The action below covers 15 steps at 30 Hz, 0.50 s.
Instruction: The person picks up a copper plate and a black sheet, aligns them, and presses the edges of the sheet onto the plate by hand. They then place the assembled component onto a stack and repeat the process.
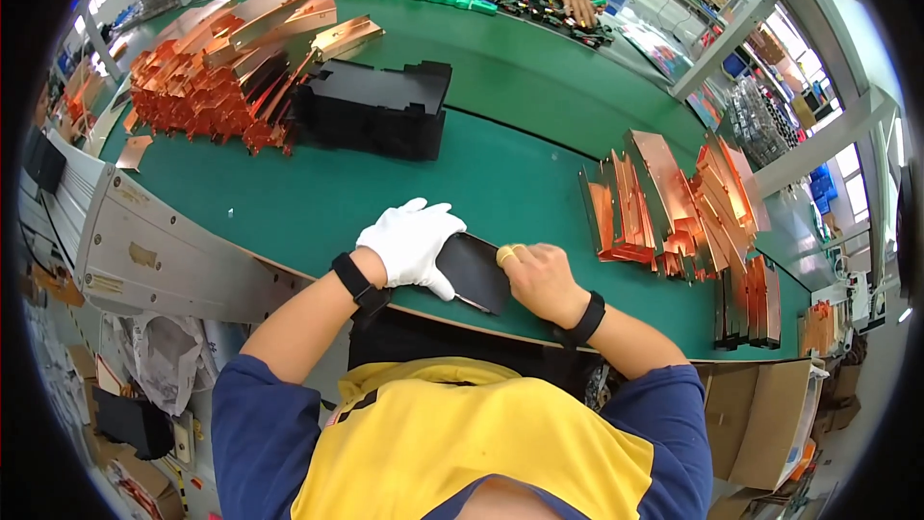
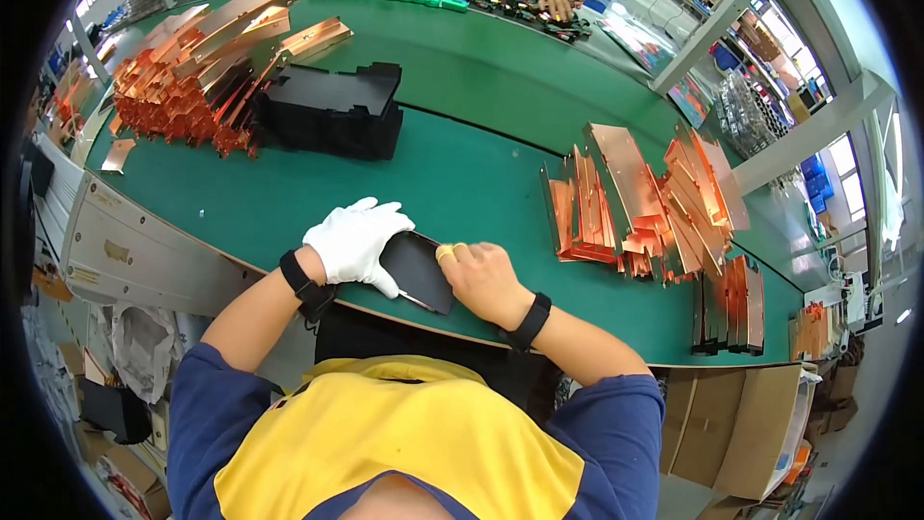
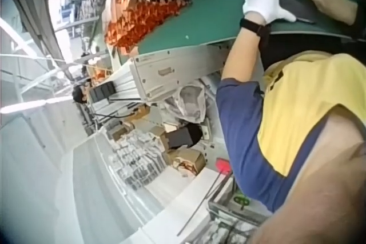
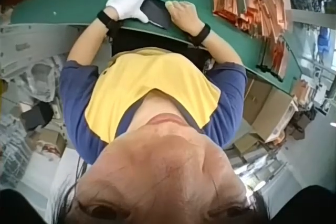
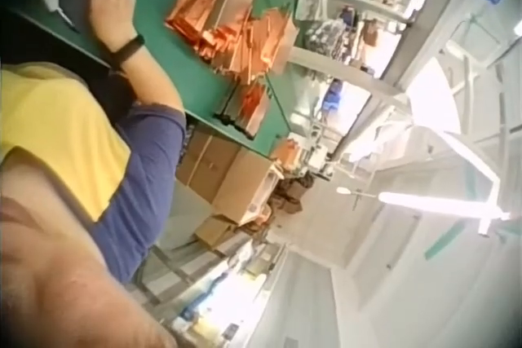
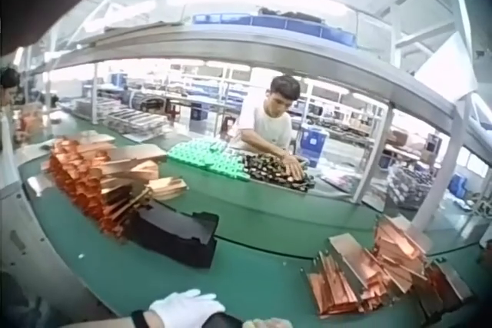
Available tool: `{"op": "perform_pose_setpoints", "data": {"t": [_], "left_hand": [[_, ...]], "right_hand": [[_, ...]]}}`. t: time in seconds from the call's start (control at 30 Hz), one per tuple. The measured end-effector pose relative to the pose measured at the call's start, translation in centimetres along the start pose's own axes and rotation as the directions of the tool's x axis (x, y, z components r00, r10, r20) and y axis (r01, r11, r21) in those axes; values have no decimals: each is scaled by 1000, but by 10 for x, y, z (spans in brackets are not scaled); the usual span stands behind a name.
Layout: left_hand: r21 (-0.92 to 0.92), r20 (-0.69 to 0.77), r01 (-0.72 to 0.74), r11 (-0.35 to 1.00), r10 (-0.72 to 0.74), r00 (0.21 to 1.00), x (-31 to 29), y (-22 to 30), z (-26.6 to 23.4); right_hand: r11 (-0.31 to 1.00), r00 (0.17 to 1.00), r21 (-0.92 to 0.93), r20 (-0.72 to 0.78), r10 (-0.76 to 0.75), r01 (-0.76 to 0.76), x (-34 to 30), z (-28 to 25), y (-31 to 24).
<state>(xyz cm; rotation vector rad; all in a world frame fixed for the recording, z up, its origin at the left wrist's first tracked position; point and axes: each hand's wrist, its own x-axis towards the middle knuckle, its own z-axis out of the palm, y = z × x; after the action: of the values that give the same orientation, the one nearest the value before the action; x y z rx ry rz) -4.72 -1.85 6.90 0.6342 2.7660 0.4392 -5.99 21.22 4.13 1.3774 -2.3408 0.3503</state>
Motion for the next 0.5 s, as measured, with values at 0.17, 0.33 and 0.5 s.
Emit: {"op": "perform_pose_setpoints", "data": {"t": [0.17, 0.33, 0.5], "left_hand": [[-36, 38, -4, 999, 5, 999, -5, 2, 6], [35, -144, -37, 999, 42, 989, -6, -2, 14], [1, -31, 124, 992, -124, 992, -13, 8, 1]], "right_hand": [[989, 987, 94, 127, 99, -112, 26, -32, 4], [787, 871, 396, 340, 353, -474, -3, -12, 30], [845, 877, 294, 326, 351, -448, -13, -20, 36]]}}
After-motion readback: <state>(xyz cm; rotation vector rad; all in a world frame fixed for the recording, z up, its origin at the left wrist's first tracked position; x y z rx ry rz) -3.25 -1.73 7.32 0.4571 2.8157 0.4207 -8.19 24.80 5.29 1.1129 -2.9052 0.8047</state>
